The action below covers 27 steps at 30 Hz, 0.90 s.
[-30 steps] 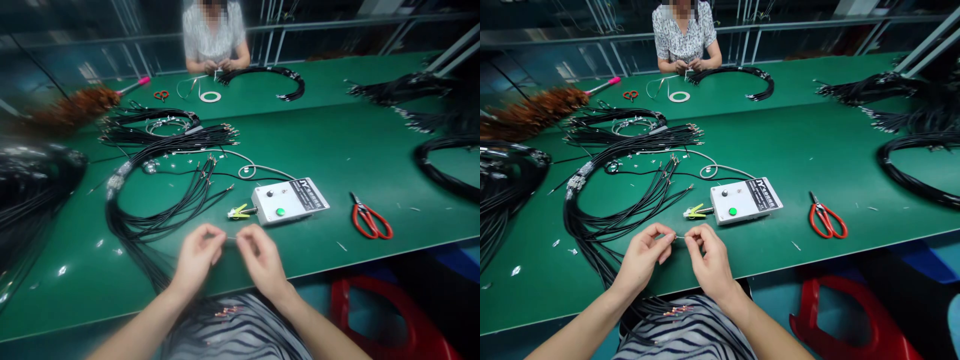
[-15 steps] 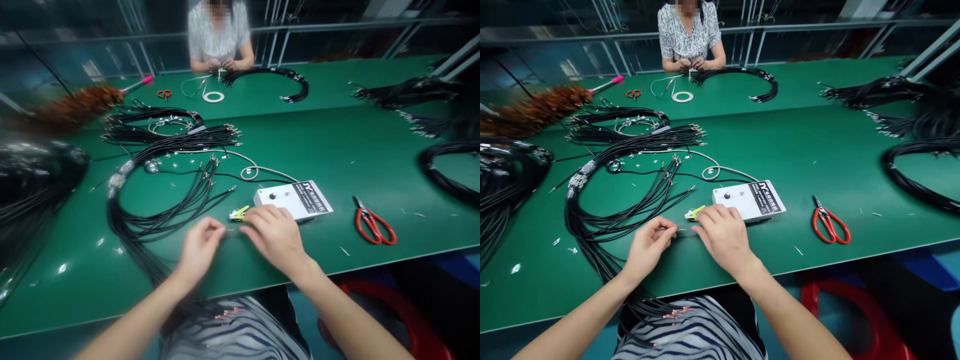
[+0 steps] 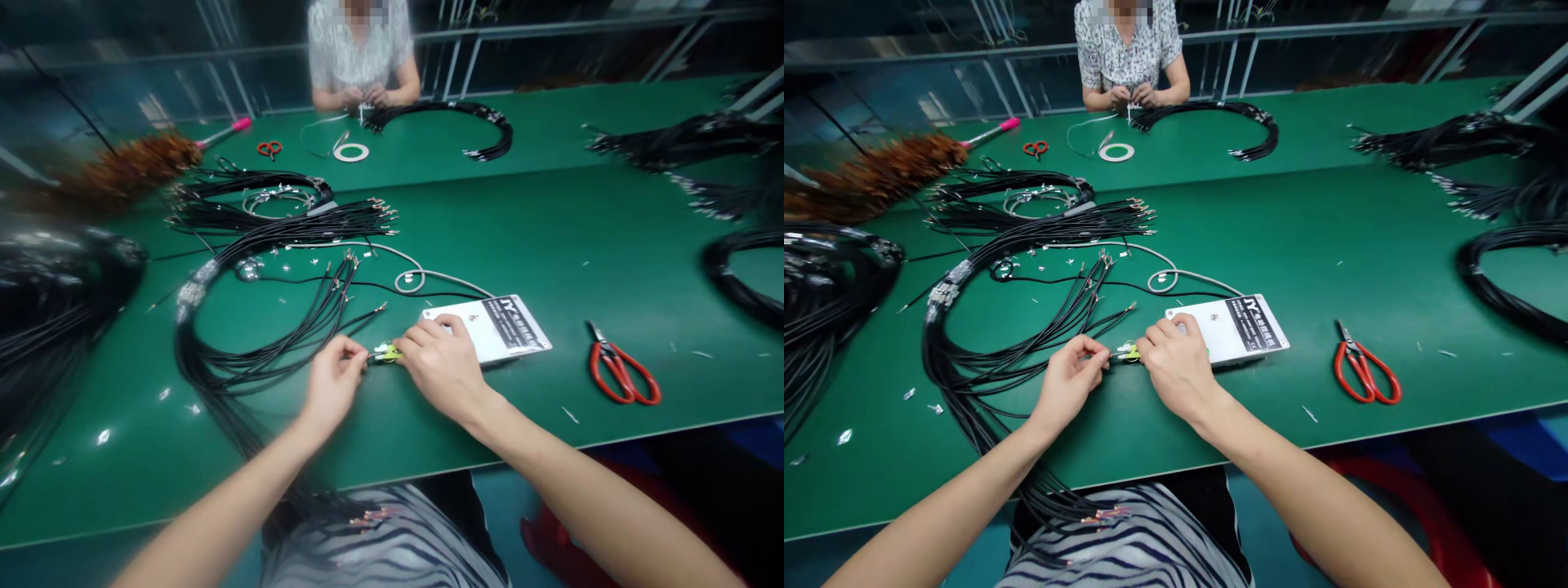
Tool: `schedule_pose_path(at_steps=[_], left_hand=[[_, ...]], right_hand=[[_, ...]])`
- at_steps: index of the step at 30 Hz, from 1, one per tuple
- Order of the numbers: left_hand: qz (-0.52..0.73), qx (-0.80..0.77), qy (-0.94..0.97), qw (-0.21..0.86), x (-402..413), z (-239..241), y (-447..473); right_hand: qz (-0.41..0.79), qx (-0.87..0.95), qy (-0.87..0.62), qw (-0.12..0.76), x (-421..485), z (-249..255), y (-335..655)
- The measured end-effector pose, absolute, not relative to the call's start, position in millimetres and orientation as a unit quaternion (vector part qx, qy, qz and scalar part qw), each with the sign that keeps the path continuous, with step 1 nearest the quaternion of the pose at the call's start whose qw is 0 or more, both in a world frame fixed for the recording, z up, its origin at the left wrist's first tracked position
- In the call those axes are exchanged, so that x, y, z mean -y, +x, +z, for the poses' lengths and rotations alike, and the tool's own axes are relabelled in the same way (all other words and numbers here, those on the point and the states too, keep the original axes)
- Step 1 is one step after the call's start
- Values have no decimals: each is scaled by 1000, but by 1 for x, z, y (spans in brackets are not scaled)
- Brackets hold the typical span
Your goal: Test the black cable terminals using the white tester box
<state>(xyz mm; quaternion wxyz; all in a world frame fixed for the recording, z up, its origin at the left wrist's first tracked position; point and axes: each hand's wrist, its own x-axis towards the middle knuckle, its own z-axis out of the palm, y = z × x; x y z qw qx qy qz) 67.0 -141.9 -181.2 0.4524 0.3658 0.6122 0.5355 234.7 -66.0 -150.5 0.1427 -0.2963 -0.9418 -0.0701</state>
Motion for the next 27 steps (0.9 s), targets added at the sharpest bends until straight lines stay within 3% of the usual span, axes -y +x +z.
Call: schedule_pose_path(at_steps=[13,16,21,27], left_hand=[[512,-627,385,444,137,-184,71],[513,-627,382,445,136,-183,71],[518,-622,378,449,137,-181,71],[520,-625,376,445,137,-182,69]], right_hand=[[-31,940,-305,148,69,-145,237],[3,927,-313,208,75,-138,257],[30,825,-406,392,96,-147,306],[-6,835,-410,368,112,-174,317]])
